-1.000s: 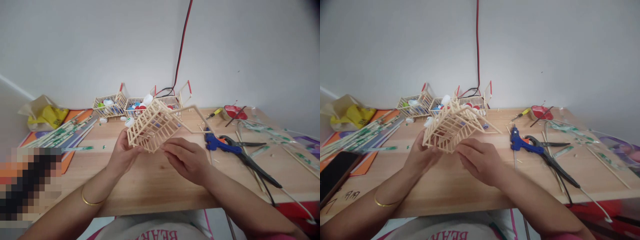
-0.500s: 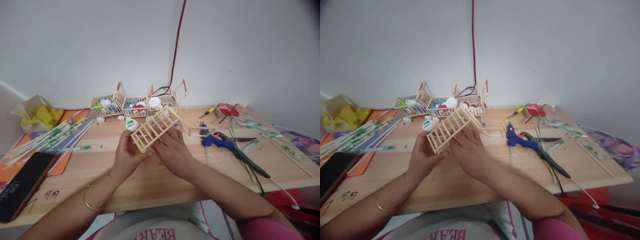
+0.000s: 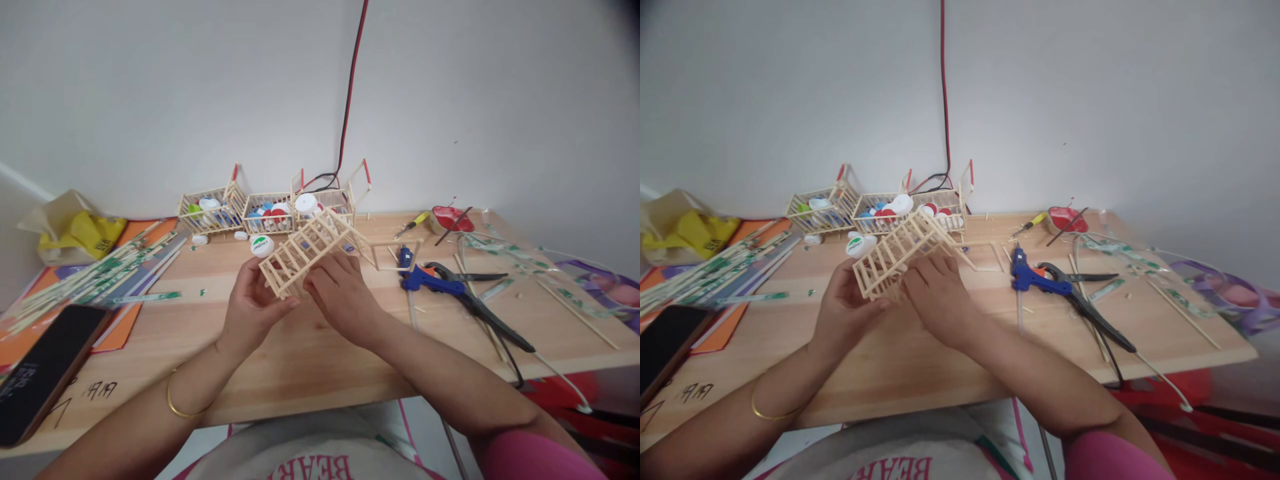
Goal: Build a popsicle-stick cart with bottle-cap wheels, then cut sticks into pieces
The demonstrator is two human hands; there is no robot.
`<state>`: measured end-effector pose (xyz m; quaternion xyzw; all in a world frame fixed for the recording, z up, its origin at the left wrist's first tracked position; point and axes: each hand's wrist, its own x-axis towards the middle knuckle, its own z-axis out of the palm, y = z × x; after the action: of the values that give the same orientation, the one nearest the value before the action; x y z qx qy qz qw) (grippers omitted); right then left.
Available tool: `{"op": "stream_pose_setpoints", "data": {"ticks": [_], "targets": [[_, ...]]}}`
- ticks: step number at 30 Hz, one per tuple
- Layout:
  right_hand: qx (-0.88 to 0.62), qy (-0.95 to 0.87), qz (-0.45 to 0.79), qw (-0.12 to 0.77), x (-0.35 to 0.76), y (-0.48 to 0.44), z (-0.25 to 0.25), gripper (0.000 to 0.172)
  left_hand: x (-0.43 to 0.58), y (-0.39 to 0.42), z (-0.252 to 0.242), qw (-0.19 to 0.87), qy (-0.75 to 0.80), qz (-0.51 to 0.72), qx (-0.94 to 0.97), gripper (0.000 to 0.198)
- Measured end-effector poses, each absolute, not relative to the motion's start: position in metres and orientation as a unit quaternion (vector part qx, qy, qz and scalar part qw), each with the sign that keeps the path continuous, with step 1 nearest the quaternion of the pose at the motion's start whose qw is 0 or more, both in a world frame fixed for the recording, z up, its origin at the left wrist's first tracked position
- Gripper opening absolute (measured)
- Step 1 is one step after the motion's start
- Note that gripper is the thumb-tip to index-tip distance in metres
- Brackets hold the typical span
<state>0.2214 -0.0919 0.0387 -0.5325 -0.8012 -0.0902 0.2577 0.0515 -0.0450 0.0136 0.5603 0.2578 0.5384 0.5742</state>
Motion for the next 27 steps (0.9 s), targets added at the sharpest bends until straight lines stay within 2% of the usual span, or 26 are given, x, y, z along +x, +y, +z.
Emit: {"op": "stream_pose_setpoints", "data": {"ticks": [7, 11, 21, 24, 27], "targets": [[-0.503, -0.791, -0.097, 0.334, 0.227, -0.095, 0.043, 0.013, 0.051, -0.041, 0.018, 0.568, 0.282, 0.553, 0.541, 0.059], [-0.458, -0.794, -0.054, 0.396, 0.23, -0.098, 0.043, 0.008, 0.049, -0.039, 0.019, 0.562, 0.288, 0.557, 0.539, 0.058], [-0.437, -0.715, 0.115, 0.533, 0.24, -0.115, 0.049, 0.023, 0.048, -0.036, 0.02, 0.586, 0.289, 0.555, 0.515, 0.052], [-0.435, -0.717, 0.094, 0.537, 0.242, -0.116, 0.051, 0.028, 0.049, -0.036, 0.021, 0.61, 0.292, 0.54, 0.501, 0.048], [-0.433, -0.761, 0.026, 0.483, 0.241, -0.109, 0.052, 0.026, 0.05, -0.037, 0.02, 0.602, 0.295, 0.543, 0.506, 0.05]]}}
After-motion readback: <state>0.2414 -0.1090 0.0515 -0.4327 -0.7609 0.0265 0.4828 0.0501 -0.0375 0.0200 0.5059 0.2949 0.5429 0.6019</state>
